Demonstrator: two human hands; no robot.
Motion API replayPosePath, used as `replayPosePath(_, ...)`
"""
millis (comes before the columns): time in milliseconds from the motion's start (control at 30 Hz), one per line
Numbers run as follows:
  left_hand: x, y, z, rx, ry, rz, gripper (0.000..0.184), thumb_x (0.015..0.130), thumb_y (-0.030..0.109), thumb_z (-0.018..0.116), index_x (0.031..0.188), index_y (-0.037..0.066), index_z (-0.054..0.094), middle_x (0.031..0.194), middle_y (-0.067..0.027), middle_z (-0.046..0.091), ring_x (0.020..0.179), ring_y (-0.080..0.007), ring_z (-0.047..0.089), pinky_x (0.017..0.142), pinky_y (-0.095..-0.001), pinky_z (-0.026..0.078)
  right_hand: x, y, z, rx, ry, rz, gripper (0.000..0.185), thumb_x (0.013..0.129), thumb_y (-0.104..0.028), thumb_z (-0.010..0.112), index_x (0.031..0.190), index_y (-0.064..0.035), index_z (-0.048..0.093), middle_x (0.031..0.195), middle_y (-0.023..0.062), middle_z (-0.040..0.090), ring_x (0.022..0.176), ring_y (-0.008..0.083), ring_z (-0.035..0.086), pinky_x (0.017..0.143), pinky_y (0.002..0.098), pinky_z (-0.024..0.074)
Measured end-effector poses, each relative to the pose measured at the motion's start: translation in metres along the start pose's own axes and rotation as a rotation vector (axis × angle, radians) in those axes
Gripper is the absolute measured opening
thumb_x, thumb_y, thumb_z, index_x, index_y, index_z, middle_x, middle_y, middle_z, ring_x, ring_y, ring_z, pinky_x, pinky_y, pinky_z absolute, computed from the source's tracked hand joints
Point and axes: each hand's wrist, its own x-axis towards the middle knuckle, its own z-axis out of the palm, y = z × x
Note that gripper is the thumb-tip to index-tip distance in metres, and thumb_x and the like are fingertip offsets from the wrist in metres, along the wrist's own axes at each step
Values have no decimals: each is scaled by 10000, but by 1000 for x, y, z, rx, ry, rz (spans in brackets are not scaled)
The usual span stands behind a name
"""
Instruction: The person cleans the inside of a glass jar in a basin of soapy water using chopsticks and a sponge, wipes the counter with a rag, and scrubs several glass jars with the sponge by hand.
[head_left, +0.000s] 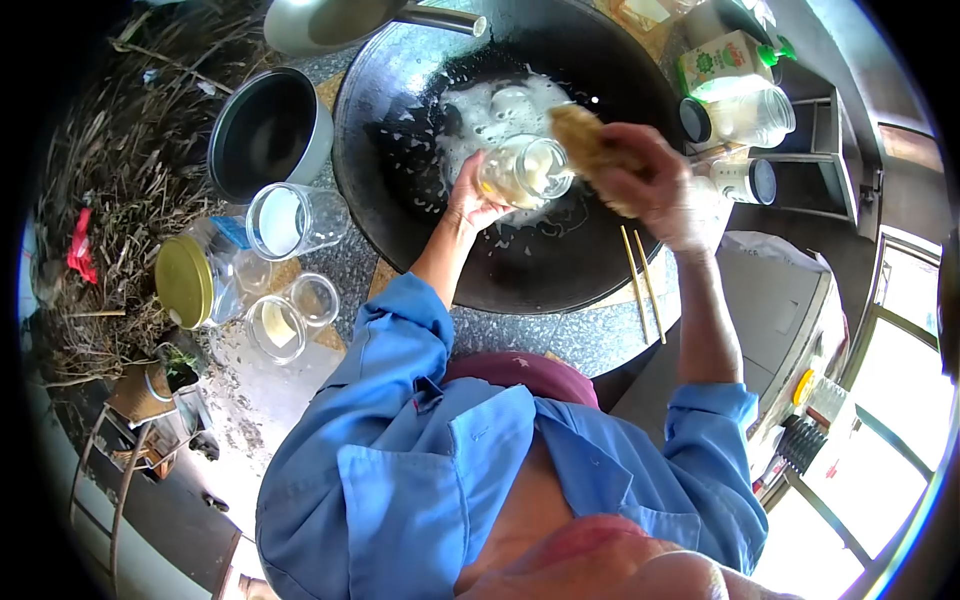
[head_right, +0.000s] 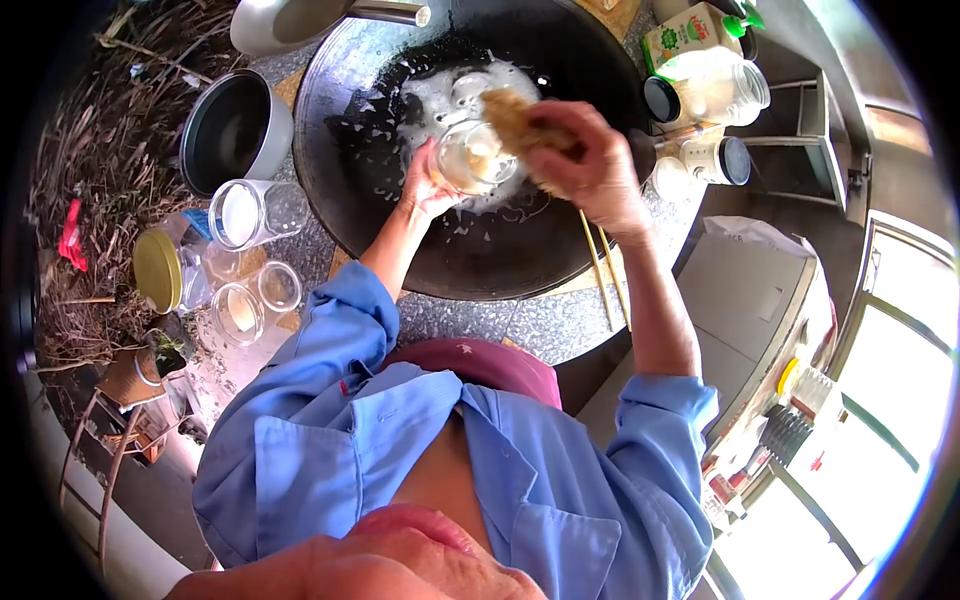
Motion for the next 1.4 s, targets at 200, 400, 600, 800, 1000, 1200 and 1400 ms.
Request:
replayPosePath(200, -9, -1, 4, -5, -53, -25, 633, 740, 487, 559, 1198, 77, 409, 1182, -140, 454, 1074, -291, 455, 851, -512, 397, 5, 30, 32, -742, -387, -431, 207, 679, 16, 520, 874, -29, 574, 872, 79, 565, 877, 249, 516, 784, 310, 435)
replayPosePath(400, -20, 5, 12, 77, -134, -53, 596, 748, 487, 552, 1172, 79, 453, 1121, -125, 518, 1000, -270, 515, 834, -495, 406, 10, 52, 54, -953, -744, -326, 216, 700, -11, 515, 910, 7, 564, 932, 113, 571, 921, 282, 526, 802, 340, 444)
replayPosePath(600, -29, 12, 0, 129, -77, -77, 534, 796, 492, 479, 1177, 120, 458, 1162, -111, 492, 1035, -262, 492, 845, -499, 396, 15, 80, 89, -25, -509, 398, 235, 818, -81, 486, 1025, 16, 536, 932, 109, 577, 902, 233, 549, 773, 308, 428)
replayPosePath(800, -35, 10, 15, -114, -26, 145, 541, 815, 479, 457, 1169, 70, 444, 1171, -140, 477, 1061, -294, 479, 876, -483, 397, 18, 59, 85, 47, -631, 202, 323, 833, -75, 435, 1149, -22, 478, 1078, 110, 525, 987, 182, 514, 859, 287, 406)
replayPosePath(1000, -40, 6, 31, -31, 22, 213, 602, 775, 462, 513, 1168, 17, 413, 1136, -199, 476, 1044, -339, 479, 890, -487, 395, 9, 18, 99, -753, -795, -232, 494, 765, 18, 416, 1251, -40, 343, 1279, 193, 356, 1144, 327, 401, 968, 352, 307)
replayPosePath(1200, -25, 6, 26, -116, 18, 211, 548, 775, 419, 515, 1139, 16, 436, 1080, -177, 509, 990, -322, 513, 849, -473, 430, -2, 47, 110, -661, -638, -26, 208, 779, -67, 429, 920, -28, 577, 928, 162, 593, 866, 286, 580, 753, 348, 463)
replayPosePath(1400, -32, 14, 34, -80, -65, 267, 510, 792, 437, 456, 1092, 24, 470, 1029, -143, 540, 930, -287, 541, 804, -436, 461, -19, 22, 89, -682, -624, -141, 422, 706, 49, 452, 1127, 17, 437, 1083, 209, 504, 987, 343, 498, 814, 374, 425)
